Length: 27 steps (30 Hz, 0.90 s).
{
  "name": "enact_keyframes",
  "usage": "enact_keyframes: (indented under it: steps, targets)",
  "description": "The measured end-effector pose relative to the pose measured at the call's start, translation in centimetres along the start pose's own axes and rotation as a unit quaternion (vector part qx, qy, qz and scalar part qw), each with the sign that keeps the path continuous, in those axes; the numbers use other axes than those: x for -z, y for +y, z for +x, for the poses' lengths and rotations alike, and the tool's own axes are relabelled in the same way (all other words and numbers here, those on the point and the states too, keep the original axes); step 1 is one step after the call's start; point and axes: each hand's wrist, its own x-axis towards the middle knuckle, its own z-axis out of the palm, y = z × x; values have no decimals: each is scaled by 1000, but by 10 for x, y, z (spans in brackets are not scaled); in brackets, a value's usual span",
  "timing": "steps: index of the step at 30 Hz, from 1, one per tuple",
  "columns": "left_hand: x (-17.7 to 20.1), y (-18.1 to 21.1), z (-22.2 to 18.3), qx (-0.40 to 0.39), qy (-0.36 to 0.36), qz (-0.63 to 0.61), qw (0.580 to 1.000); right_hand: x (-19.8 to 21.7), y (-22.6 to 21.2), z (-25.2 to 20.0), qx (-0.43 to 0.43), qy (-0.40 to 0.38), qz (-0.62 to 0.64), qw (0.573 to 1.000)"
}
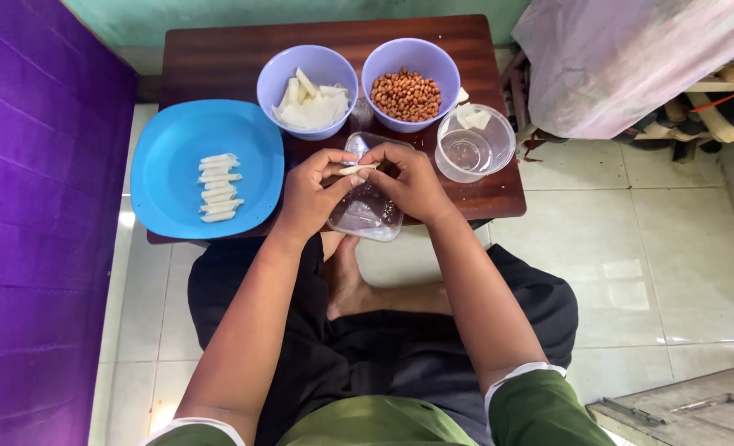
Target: Placing food ingredients like peanuts and white strips into small plastic bags and folding the bags for packaging.
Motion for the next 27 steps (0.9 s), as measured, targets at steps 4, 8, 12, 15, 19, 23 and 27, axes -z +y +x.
enact_keyframes:
  steps: [4, 8, 12, 15, 19, 23, 27]
  targets:
    - [0, -4, 1, -6, -5, -14, 1000, 0, 2, 0, 8, 0, 9, 1000]
    - [0, -2, 1, -11, -4, -20, 1000, 1, -1, -1, 11, -1, 12, 1000]
    - [0, -1, 1, -7, -4, -27, 1000, 2, -2, -1, 13, -7, 7, 1000]
    - [0, -3, 0, -1, -4, -28, 1000, 2, -6, -2, 15, -12, 4, 1000]
    - [0, -7, 4, 8, 1, -21, 1000, 2, -10, 1, 16, -17, 5, 1000]
    - [-1, -5, 3, 13, 2, -16, 1000, 3, -14, 1, 19, -25, 0, 1000]
    - [-1, -4, 3, 7, 5, 0, 1000, 5, -19, 1, 0, -25, -1, 1000]
